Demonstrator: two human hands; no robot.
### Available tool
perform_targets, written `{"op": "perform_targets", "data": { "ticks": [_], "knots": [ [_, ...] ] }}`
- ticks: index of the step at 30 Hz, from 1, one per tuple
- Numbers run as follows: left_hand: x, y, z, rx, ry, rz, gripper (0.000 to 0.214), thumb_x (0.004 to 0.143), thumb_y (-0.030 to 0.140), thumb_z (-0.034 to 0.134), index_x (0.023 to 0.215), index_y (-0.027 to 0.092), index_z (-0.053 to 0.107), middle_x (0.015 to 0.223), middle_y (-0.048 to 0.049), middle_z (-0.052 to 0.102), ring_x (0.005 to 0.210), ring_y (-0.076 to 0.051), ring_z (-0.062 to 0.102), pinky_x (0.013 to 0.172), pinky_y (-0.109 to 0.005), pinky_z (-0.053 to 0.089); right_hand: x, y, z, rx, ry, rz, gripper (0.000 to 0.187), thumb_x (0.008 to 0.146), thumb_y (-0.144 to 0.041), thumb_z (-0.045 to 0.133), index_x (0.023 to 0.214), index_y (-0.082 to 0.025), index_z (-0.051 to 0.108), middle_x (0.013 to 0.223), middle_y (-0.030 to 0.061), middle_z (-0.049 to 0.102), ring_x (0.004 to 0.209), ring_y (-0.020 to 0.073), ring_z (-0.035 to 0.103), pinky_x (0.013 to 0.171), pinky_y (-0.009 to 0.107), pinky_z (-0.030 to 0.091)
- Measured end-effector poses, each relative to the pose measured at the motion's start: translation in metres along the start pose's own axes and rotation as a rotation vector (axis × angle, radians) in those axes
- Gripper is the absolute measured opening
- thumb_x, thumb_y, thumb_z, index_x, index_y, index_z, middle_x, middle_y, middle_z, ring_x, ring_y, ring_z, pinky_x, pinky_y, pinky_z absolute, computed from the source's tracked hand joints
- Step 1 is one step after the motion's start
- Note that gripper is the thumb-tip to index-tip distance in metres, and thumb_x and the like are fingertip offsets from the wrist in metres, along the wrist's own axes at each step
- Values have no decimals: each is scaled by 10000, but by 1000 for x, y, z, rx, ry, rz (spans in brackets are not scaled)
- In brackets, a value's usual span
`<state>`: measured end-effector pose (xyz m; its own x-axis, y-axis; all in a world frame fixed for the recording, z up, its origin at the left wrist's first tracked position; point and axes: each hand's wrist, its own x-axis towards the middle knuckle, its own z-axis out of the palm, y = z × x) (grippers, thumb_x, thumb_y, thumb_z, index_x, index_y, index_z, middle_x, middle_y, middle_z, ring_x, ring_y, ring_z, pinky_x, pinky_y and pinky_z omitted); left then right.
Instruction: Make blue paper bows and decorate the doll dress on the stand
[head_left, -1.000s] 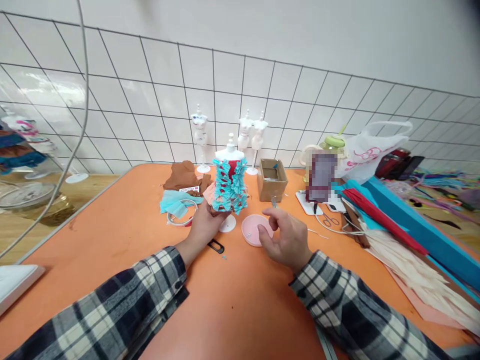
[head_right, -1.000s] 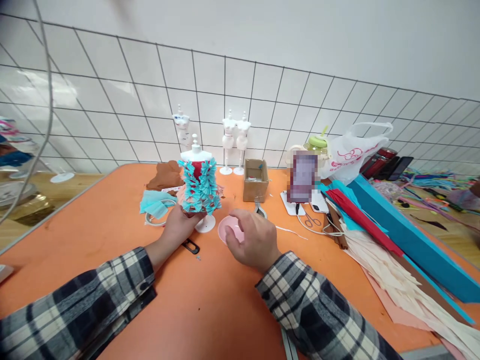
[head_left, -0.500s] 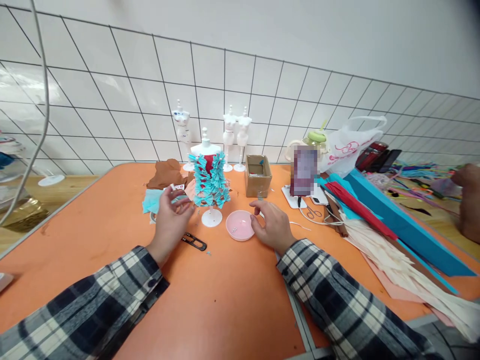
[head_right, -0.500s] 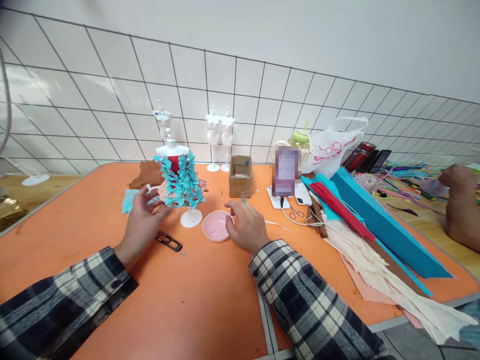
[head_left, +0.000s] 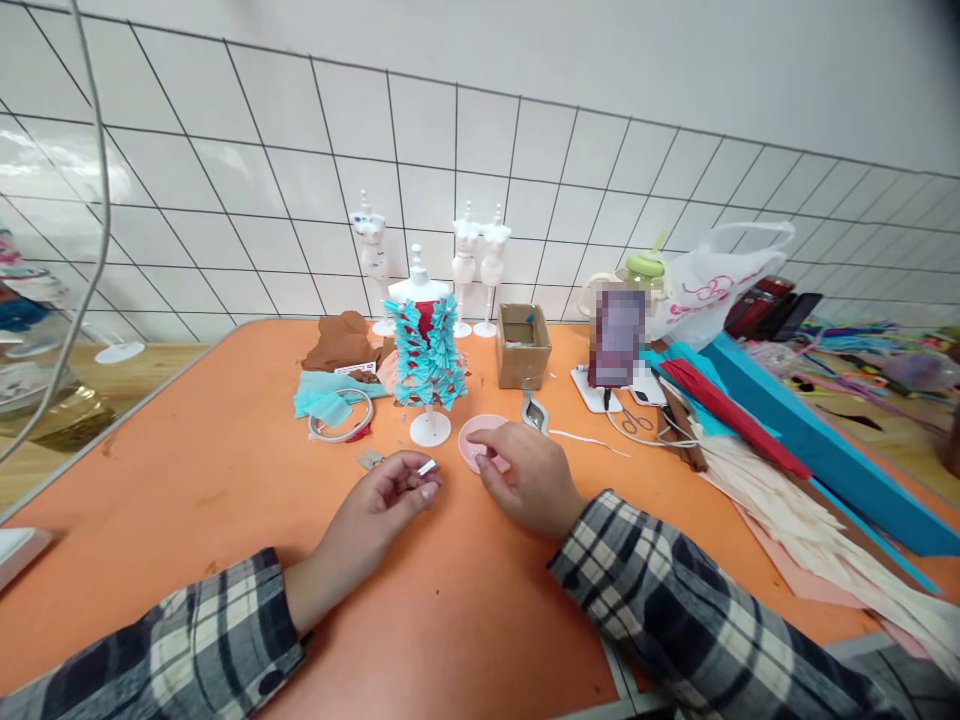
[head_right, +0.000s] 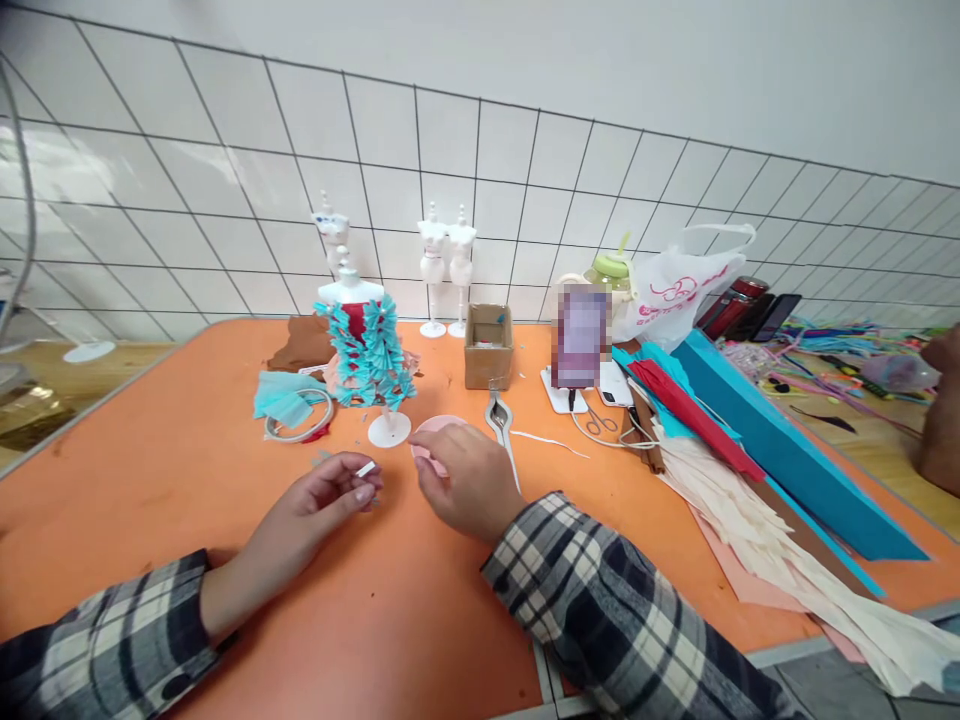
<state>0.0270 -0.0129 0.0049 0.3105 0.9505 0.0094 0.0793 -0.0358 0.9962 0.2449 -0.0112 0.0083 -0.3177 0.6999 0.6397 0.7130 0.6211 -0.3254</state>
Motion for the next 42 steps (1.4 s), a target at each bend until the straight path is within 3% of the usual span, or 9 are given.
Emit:
{"op": "perform_targets", "data": {
  "ticks": [6, 14, 24, 32, 42],
  "knots": [
    [2, -3, -1, 19, -42, -28, 250, 787, 436, 666, 876, 202, 659, 733, -4, 615, 708, -160, 569, 703, -281, 475, -3, -20, 10, 82, -103, 19, 275, 930, -304, 511, 1162, -210, 625, 1049, 70, 701, 977, 195, 629, 864, 328, 477],
    [-1, -9, 6, -2, -173, 0, 281, 785, 377, 682, 1011, 216, 636, 939, -58, 677, 912, -216, 624, 844, -336, 494, -6, -22, 19, 115, -107, 121, 124, 854, -247, 624, 961, -232, 684, 895, 22, 721, 846, 177, 649, 750, 295, 472],
    [-4, -8, 6, 75, -200, 21, 270, 864, 393, 579, 1052, 204, 621, 1009, -77, 676, 963, -222, 620, 870, -338, 481, -6, -24, 17, 135, -123, 125, 109, 867, -243, 593, 934, -227, 678, 850, 18, 710, 798, 171, 643, 707, 283, 458],
    [-3, -5, 7, 225, -243, 28, 265, 881, 341, 533, 1069, 192, 646, 1013, -58, 713, 937, -203, 642, 843, -298, 483, -8, -23, 22, 97, -227, 195, 45, 827, -171, 608, 852, -207, 616, 834, 9, 658, 781, 158, 583, 669, 262, 385],
    [-1, -5, -3, 578, -210, 85, 269, 912, 292, 453, 896, 221, 711, 887, -16, 736, 838, -181, 651, 763, -261, 460, -11, -31, 19, -9, -331, 94, 33, 874, -191, 516, 888, -210, 538, 860, 15, 597, 748, 165, 535, 595, 274, 307]
  ]
}}
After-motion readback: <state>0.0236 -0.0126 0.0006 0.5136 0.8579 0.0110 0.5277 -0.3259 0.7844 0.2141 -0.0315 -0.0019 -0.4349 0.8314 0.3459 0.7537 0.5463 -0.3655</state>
